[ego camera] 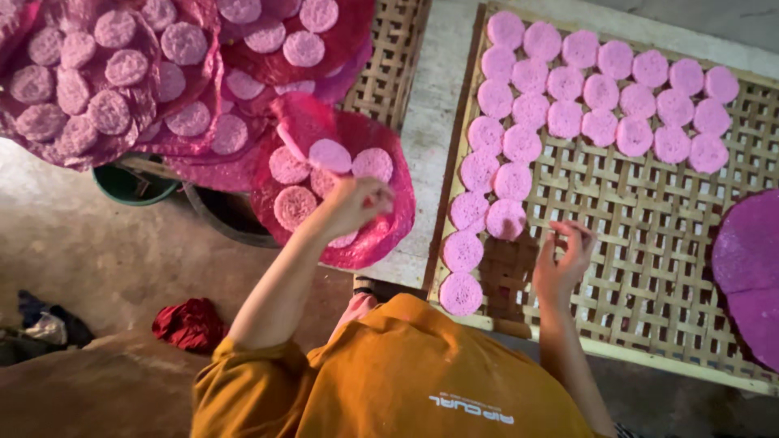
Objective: The person peels small pink discs from larger sheets by hand and arranges them in rows on a wooden lattice frame.
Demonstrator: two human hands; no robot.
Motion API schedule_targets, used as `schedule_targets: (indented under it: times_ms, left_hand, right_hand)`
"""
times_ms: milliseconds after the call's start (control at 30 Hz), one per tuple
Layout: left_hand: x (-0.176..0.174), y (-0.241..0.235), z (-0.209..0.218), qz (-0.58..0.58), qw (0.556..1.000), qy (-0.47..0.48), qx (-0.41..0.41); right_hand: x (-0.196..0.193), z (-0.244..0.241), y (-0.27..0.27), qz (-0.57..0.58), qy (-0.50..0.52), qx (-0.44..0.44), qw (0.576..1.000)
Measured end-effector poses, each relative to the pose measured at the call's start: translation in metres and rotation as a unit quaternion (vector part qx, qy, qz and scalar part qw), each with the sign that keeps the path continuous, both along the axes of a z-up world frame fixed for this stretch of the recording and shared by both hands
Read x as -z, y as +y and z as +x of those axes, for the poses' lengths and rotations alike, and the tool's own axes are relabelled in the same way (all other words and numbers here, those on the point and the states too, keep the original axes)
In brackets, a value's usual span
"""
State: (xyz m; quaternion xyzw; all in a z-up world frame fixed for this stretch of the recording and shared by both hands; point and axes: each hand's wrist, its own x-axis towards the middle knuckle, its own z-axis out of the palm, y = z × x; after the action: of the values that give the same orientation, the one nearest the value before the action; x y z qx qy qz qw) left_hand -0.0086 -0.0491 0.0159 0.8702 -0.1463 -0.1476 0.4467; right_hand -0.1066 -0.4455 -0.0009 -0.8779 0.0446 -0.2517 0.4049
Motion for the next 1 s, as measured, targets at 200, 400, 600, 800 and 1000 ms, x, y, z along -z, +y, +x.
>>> schedule_targets:
  times_ms: [200,400,600,800,1000]
  left_hand:
    - [0.027,-0.003,0.033,0.23,0.945,-0.198,-0.125]
    - [0.031,-0.002,0.057,0.228,0.961,-0.123,-0.093]
    - [-0.023,-0.058,0.01,0.081,0.99,-0.069,-0.096]
    - [-0.056,-0.094,-0.04,0.035,0.995,-0.074,0.064]
    - [-0.021,-0.078,-0.007,0.202,0.963,-0.16,-0.08]
  right_hand:
    - [-0.006,-0.001,0.015,0.029,0.013,-0.028,0.999]
    - [0.006,-0.006,0.034,0.038,0.01,-0.076,0.996]
    - [0.041,0.008,0.09,0.446,0.243,-0.202,0.838]
    - [0.072,-0.002,0.065,0.615,0.338,-0.013,0.712]
    - [0.068,-0.031,-0.011,0.469,0.28,-0.051,0.836]
